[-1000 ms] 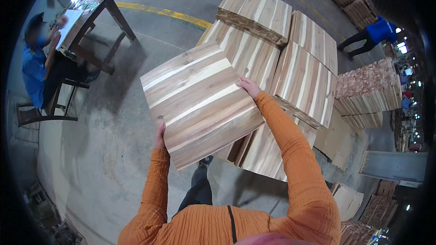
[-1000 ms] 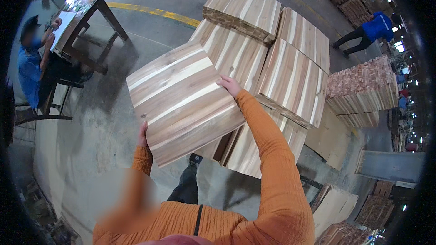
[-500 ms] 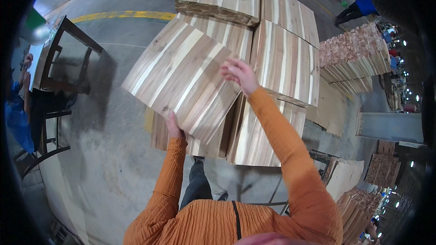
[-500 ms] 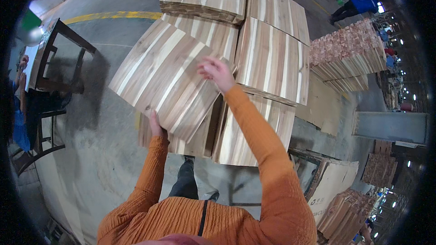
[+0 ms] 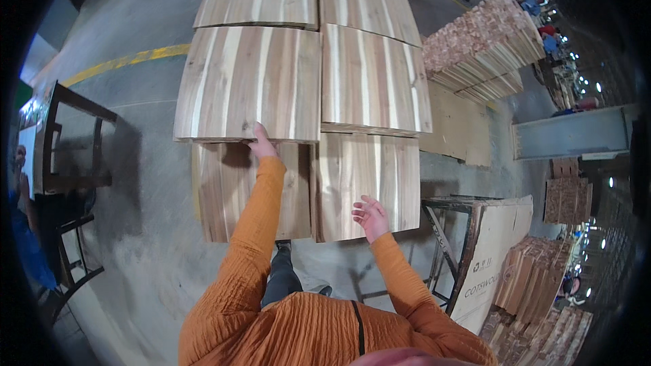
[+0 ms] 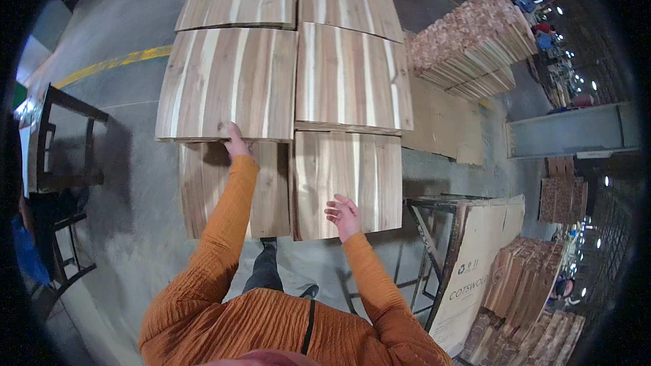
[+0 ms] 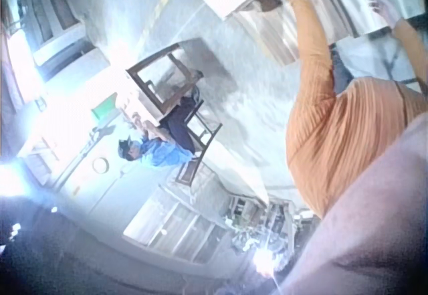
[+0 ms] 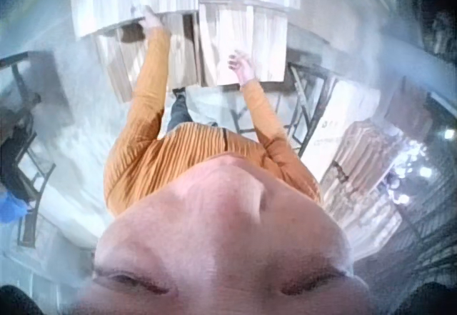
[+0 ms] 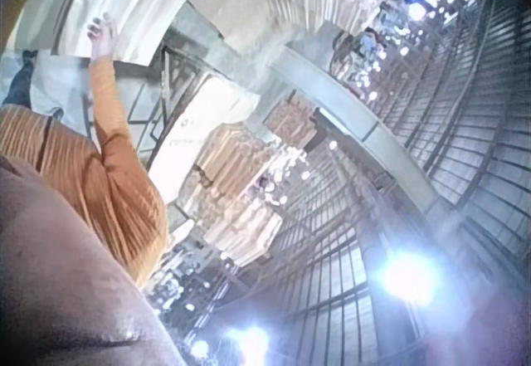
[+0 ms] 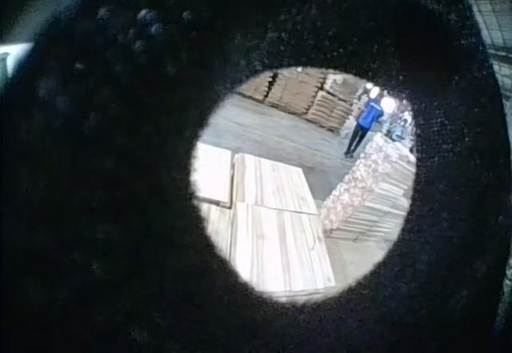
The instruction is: The person picks up wooden planks from a stack, inspects the surface for knots, and applies a white filler from a tube into the knots. After filling, the person places the plank back on the stack and repeats the process with additional planks.
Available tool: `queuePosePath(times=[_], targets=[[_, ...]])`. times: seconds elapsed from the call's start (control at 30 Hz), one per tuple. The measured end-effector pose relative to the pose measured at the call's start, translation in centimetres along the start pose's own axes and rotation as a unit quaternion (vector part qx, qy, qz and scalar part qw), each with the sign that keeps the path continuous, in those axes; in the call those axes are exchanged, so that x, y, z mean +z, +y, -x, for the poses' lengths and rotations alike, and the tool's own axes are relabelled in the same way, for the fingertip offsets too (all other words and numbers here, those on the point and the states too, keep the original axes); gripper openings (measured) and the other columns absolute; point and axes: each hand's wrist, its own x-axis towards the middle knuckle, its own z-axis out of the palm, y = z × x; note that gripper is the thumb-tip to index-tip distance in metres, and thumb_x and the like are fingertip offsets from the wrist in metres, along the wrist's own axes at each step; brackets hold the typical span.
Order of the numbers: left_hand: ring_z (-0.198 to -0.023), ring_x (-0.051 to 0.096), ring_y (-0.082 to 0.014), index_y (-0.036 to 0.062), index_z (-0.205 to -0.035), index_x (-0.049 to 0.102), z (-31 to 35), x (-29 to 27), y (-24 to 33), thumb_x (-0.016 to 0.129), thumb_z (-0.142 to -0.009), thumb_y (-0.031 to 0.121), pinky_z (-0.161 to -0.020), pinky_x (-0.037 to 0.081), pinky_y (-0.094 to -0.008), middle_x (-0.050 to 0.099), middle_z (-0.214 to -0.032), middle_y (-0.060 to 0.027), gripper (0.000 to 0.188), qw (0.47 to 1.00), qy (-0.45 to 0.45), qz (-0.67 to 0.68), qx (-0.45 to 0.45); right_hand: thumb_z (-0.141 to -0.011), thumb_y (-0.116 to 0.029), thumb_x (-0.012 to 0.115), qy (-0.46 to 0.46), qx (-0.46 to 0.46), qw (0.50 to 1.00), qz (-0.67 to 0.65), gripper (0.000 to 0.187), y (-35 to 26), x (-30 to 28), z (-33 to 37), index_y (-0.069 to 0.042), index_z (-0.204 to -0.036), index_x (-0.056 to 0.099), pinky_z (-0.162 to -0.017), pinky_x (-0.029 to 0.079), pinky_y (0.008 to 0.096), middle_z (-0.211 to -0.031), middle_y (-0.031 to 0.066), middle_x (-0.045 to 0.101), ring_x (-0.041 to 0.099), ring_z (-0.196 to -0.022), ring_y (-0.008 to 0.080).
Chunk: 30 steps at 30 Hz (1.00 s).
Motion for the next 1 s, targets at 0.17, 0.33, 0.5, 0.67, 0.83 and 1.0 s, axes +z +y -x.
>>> queuePosePath(times=[0.17, 0.33, 0.5, 0.67, 0.83, 1.0], targets=[[-0.104, 0.053, -0.0264, -0.0053, -0.124, 0.039, -3.2, 2.9, 0.7, 0.058, -0.077, 0.063, -0.079, 0.049, -0.0404, 0.05, -0.121, -0.0177, 0.085, 0.993, 0.069, -0.084, 0.054, -0.087, -0.011, 0.053, 0.014, -0.015, 1.0, 0.001, 0.027, 0.5, -1.2, 2.4, -0.004, -0.113, 0.055, -0.068, 0.05, 0.031, -0.094, 0.0121, 0.064, 0.064, -0.08, 0.0216], [-0.119, 0.042, -0.0286, 0.0051, -0.133, 0.037, -2.7, 2.7, 1.6, 0.046, -0.083, 0.062, -0.094, 0.037, -0.0453, 0.041, -0.134, -0.0146, 0.077, 0.995, -0.08, -0.056, -0.008, -0.088, -0.015, 0.053, -0.002, 0.034, 0.999, 0.036, 0.029, 2.9, -4.7, 3.7, -0.008, -0.117, 0.055, -0.066, 0.051, 0.0303, -0.097, 0.0099, 0.064, 0.064, -0.076, 0.019], [-0.133, 0.03, -0.0305, 0.0114, -0.142, 0.032, 5.8, 1.3, 2.5, 0.038, -0.088, 0.058, -0.107, 0.025, -0.0521, 0.032, -0.145, -0.013, 0.071, 0.99, -0.09, -0.105, -0.038, -0.089, -0.019, 0.052, -0.011, -0.006, 0.987, 0.16, 0.03, 3.8, -8.9, 7.9, -0.01, -0.117, 0.056, -0.065, 0.049, 0.0264, -0.097, 0.0051, 0.064, 0.062, -0.075, 0.0125], [-0.121, 0.041, -0.0348, 0.0231, -0.139, 0.032, 12.9, -5.0, -3.4, 0.043, -0.092, 0.034, -0.086, 0.047, -0.0504, 0.03, -0.144, -0.0089, 0.049, 0.965, -0.17, -0.2, 0.022, -0.089, -0.022, 0.05, 0.0, -0.083, 0.982, 0.171, 0.025, 5.0, -15.5, 13.5, -0.007, -0.106, 0.061, -0.063, 0.049, 0.0265, -0.094, 0.0037, 0.064, 0.062, -0.074, 0.0114], [-0.1, 0.051, -0.029, 0.0196, -0.123, 0.046, 22.5, -9.8, -14.2, 0.046, -0.089, 0.034, -0.074, 0.045, -0.0434, 0.049, -0.122, -0.0055, 0.037, 0.931, -0.266, -0.251, -0.009, -0.088, -0.023, 0.049, 0.09, -0.14, 0.962, 0.215, 0.023, 9.4, -23.3, 19.6, -0.005, -0.085, 0.062, -0.064, 0.05, 0.0286, -0.082, 0.0064, 0.066, 0.062, -0.069, 0.0135], [-0.072, 0.053, -0.0182, 0.0141, -0.116, 0.05, 34.6, -8.6, -22.0, 0.058, -0.085, 0.024, -0.053, 0.043, -0.0302, 0.057, -0.099, -0.0058, 0.034, 0.759, -0.525, -0.385, 0.014, -0.086, -0.02, 0.049, 0.134, -0.199, 0.955, 0.176, 0.02, 13.5, -30.4, 26.9, -0.004, -0.077, 0.056, -0.067, 0.049, 0.0283, -0.076, 0.0063, 0.064, 0.061, -0.069, 0.0135]])
